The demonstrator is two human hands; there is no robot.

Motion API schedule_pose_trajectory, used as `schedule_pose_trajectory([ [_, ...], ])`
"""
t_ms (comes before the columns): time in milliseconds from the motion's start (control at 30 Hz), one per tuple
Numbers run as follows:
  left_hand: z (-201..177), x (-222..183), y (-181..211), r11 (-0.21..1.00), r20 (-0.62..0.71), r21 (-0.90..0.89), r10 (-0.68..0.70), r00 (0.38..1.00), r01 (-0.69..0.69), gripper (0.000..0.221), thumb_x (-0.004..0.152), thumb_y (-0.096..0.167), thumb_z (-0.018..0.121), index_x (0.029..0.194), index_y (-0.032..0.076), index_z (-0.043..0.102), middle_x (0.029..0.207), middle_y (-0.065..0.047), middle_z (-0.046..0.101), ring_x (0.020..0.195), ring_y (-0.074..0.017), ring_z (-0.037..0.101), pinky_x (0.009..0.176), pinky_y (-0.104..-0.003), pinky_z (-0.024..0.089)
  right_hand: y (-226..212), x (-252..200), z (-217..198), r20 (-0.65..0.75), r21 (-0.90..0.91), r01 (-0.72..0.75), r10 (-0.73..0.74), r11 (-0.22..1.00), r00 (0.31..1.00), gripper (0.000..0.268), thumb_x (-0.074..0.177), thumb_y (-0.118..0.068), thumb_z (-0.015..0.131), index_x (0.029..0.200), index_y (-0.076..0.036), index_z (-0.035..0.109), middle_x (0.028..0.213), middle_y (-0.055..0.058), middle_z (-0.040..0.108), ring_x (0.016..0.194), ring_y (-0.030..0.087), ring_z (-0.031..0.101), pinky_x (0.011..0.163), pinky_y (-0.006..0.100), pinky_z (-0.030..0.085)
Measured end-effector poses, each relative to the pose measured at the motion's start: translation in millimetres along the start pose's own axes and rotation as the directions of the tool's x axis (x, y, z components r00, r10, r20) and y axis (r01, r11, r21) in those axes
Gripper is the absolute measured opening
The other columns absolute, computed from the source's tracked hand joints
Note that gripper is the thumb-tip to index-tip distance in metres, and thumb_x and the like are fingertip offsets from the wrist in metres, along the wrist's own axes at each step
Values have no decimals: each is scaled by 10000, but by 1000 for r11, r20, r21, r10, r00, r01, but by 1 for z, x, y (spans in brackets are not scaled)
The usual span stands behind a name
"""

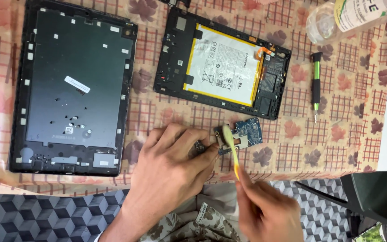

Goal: The person cleans a small circuit board from a disassembled tablet. They spray a liquid onto the board and scrub it with a toothbrush, then use a screwdriver to scrape specific areas. The person flips the board over and continues scrubbing both sides.

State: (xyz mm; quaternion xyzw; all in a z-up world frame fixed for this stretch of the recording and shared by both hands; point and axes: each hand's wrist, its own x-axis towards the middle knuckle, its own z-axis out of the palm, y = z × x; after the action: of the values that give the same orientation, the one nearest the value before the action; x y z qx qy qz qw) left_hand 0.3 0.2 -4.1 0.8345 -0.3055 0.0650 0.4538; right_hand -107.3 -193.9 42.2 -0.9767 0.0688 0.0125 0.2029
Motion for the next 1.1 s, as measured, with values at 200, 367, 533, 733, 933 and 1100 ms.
schedule_pose_trajectory([
  [200, -3, 1, 2, 1000, 6, -6, -19, 1000, 19, 189, 790, 185, 789, 969, 128, 809, 1082, 35, 671, 1043, -210, 590, 842, -385, 446, -20, 18, -16, 201, 5, -93, 90, 996, 976, 428, 820, -27, 694, 1244, -65, 733, 617, 47, 714, 398, 70, 676, 359, 264, 511],
  [367, -1, 2, 2, 1000, -11, 6, 2, 1000, -2, 139, 823, 178, 797, 955, 136, 810, 1062, 53, 671, 1016, -195, 601, 826, -369, 452, -22, 25, -16, 133, -11, -34, 35, 999, 991, 354, 835, -30, 709, 1187, -32, 748, 600, 96, 684, 397, 143, 615, 393, 328, 454],
  [533, -2, 4, 4, 1000, -25, 6, -23, 999, 23, 143, 818, 183, 807, 956, 146, 814, 1047, 57, 674, 988, -193, 599, 803, -362, 454, -6, 13, -17, 106, 36, -54, 50, 998, 993, 403, 816, -3, 694, 1214, -52, 734, 693, 80, 742, 452, 100, 656, 393, 271, 488],
  [733, -2, 4, 1, 1000, -19, 3, -14, 1000, 14, 153, 824, 186, 807, 971, 147, 818, 1036, 59, 678, 966, -191, 601, 789, -359, 452, 20, -18, -3, -51, 74, -26, 30, 997, 998, 381, 840, 2, 705, 1217, -51, 727, 682, 68, 728, 463, 51, 626, 414, 241, 445],
  [933, -2, 6, 4, 1000, -9, 15, -5, 1000, 5, 179, 825, 195, 803, 996, 146, 820, 1048, 55, 682, 951, -189, 602, 788, -359, 448, 27, -29, 3, 56, 231, -178, 169, 957, 984, 219, 906, -14, 687, 1092, -88, 777, 579, 5, 653, 364, 18, 537, 319, 244, 318],
  [1100, -3, 6, 5, 1000, -10, 21, -7, 1000, 7, 159, 825, 190, 807, 977, 147, 824, 1033, 56, 678, 947, -188, 601, 790, -361, 449, 20, -16, -2, 96, 156, -74, 59, 985, 994, 371, 824, -15, 696, 1191, -33, 744, 556, 12, 665, 312, 42, 485, 272, 245, 324],
])
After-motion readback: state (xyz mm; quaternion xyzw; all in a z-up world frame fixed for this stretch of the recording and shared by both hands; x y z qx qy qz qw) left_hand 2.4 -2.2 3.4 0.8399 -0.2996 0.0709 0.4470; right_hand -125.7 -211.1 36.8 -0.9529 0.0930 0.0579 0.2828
